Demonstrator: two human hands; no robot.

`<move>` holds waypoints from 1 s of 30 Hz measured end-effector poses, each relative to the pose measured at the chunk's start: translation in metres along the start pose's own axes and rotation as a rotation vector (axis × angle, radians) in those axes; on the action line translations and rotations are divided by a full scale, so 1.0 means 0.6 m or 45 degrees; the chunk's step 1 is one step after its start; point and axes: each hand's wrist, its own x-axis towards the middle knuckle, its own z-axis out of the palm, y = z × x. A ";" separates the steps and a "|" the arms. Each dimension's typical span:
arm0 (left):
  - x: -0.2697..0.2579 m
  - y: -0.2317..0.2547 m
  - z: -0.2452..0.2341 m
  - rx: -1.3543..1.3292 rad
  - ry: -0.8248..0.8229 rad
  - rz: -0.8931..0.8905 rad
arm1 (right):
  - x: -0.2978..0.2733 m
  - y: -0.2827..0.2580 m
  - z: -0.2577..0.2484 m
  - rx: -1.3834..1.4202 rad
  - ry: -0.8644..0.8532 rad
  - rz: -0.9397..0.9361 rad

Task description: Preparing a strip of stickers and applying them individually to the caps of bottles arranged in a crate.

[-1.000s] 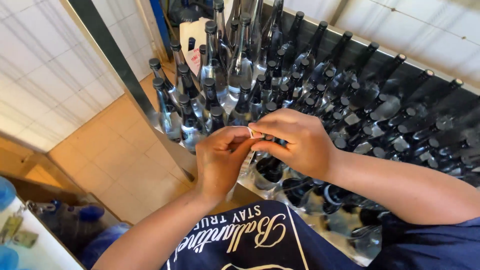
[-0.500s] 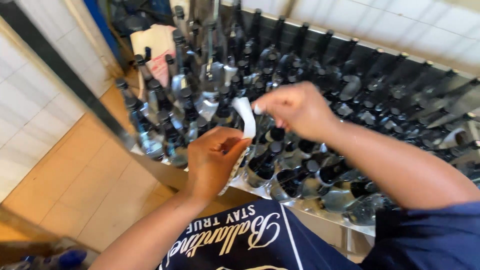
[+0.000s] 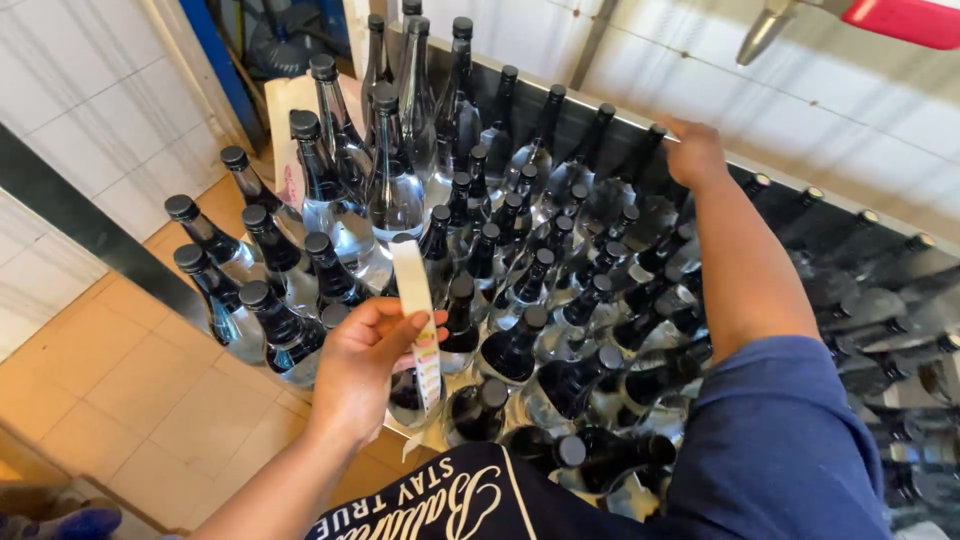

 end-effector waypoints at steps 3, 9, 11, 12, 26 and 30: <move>0.009 0.003 -0.002 0.142 0.033 -0.120 | -0.062 -0.119 -0.157 0.559 -0.322 0.398; 0.013 -0.004 0.010 0.024 0.109 -0.147 | -0.043 -0.124 -0.147 0.448 -0.487 0.526; 0.016 -0.010 0.006 -0.001 0.105 -0.133 | -0.051 -0.147 -0.168 0.450 -0.477 0.531; 0.016 -0.014 0.004 -0.025 0.096 -0.123 | -0.058 -0.157 -0.178 0.450 -0.466 0.541; 0.004 -0.003 -0.023 0.092 0.290 0.049 | 0.022 -0.106 0.017 -0.207 -0.007 0.117; 0.009 0.010 -0.028 0.200 0.322 0.032 | -0.214 -0.533 -0.393 0.694 0.248 -0.277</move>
